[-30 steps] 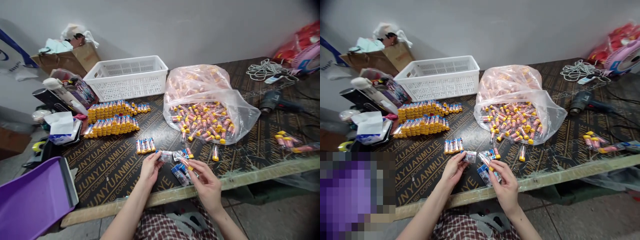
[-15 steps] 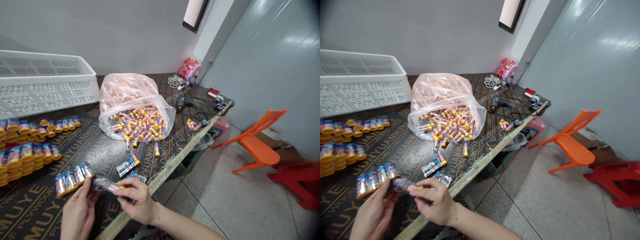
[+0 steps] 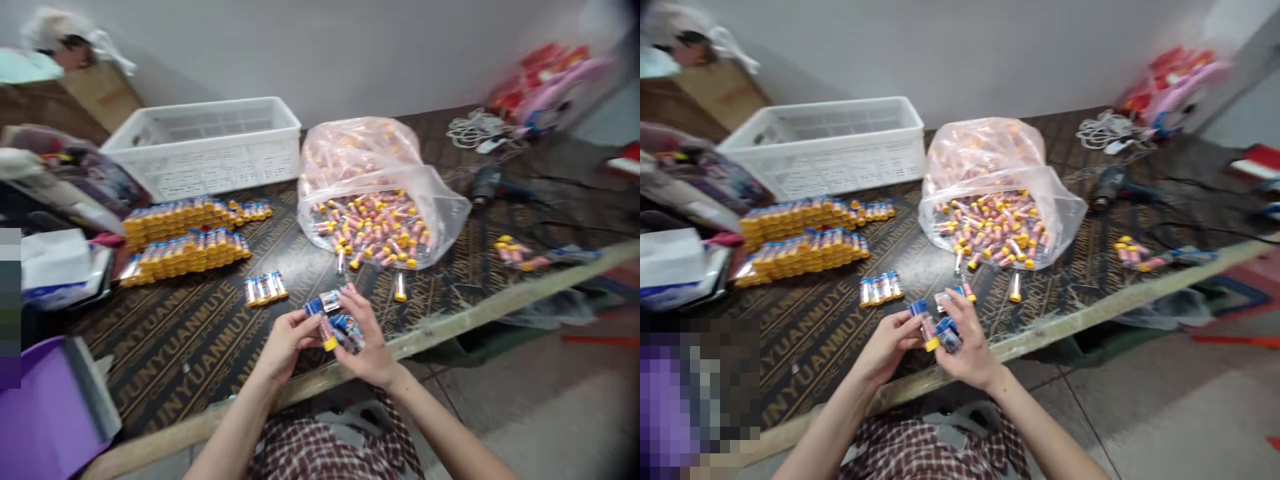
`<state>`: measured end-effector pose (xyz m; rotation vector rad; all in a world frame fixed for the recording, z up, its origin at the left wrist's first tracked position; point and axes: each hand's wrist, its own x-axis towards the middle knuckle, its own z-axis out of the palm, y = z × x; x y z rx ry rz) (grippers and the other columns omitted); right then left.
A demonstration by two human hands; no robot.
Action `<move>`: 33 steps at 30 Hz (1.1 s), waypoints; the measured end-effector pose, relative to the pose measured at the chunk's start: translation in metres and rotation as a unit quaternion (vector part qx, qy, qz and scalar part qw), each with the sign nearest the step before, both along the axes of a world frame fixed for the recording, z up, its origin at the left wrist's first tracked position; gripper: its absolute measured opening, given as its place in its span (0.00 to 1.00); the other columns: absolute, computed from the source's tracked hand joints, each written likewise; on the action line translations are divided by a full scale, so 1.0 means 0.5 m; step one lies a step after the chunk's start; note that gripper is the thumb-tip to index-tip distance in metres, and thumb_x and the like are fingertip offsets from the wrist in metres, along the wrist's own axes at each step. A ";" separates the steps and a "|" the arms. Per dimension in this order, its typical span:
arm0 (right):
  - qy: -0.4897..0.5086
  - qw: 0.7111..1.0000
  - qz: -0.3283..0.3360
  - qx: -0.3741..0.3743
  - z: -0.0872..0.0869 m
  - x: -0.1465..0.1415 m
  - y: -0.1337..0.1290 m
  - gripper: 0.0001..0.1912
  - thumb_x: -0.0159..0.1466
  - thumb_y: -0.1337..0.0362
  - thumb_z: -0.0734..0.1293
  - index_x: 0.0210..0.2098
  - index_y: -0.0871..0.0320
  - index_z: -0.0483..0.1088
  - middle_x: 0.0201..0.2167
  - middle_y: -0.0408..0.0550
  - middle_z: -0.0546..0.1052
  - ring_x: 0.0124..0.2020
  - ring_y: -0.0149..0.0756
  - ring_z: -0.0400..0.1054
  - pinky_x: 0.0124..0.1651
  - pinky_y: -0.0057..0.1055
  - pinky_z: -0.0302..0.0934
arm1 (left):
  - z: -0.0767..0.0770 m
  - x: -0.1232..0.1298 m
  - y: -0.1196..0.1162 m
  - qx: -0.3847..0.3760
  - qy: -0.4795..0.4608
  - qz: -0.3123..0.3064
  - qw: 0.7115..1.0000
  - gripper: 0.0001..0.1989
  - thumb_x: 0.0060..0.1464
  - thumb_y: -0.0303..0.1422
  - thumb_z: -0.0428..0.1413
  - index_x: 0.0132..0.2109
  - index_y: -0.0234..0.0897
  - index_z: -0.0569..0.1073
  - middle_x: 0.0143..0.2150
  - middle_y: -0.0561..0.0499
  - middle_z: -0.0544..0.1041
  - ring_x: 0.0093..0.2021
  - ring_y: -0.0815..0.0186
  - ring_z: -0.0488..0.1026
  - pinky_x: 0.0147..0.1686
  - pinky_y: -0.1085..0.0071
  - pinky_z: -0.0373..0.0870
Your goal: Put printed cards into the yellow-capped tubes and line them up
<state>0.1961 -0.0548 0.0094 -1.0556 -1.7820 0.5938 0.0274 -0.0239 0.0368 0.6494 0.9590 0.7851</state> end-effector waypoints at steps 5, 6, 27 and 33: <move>-0.002 0.993 0.106 -0.055 0.005 0.004 0.007 0.48 0.49 0.75 0.63 0.66 0.48 0.43 0.67 0.50 0.48 0.66 0.50 0.46 0.63 0.50 0.52 | 0.000 0.002 -0.013 -0.003 0.001 -0.019 1.000 0.18 0.41 0.41 0.66 0.32 0.28 0.78 0.27 0.46 0.77 0.24 0.69 0.71 0.27 0.74 0.69; 0.002 0.990 0.124 -0.065 0.006 0.002 0.006 0.48 0.48 0.75 0.62 0.66 0.49 0.44 0.66 0.51 0.51 0.65 0.49 0.49 0.62 0.49 0.53 | 0.000 0.003 -0.018 -0.006 -0.001 -0.024 1.000 0.18 0.40 0.41 0.66 0.32 0.28 0.78 0.27 0.47 0.77 0.24 0.70 0.71 0.26 0.75 0.69; 0.076 0.980 0.142 -0.113 0.003 -0.019 0.003 0.46 0.45 0.75 0.61 0.63 0.51 0.49 0.60 0.52 0.63 0.60 0.47 0.60 0.61 0.44 0.57 | -0.001 0.000 -0.034 -0.023 -0.002 -0.011 1.000 0.18 0.39 0.42 0.66 0.29 0.30 0.77 0.24 0.50 0.75 0.21 0.72 0.68 0.23 0.77 0.64; 0.083 0.979 0.143 -0.119 0.006 -0.025 0.002 0.46 0.45 0.76 0.61 0.63 0.51 0.49 0.60 0.51 0.62 0.60 0.46 0.59 0.62 0.44 0.56 | -0.004 0.001 -0.040 -0.020 -0.005 -0.011 1.000 0.17 0.40 0.42 0.65 0.29 0.30 0.76 0.23 0.51 0.74 0.21 0.73 0.67 0.23 0.78 0.65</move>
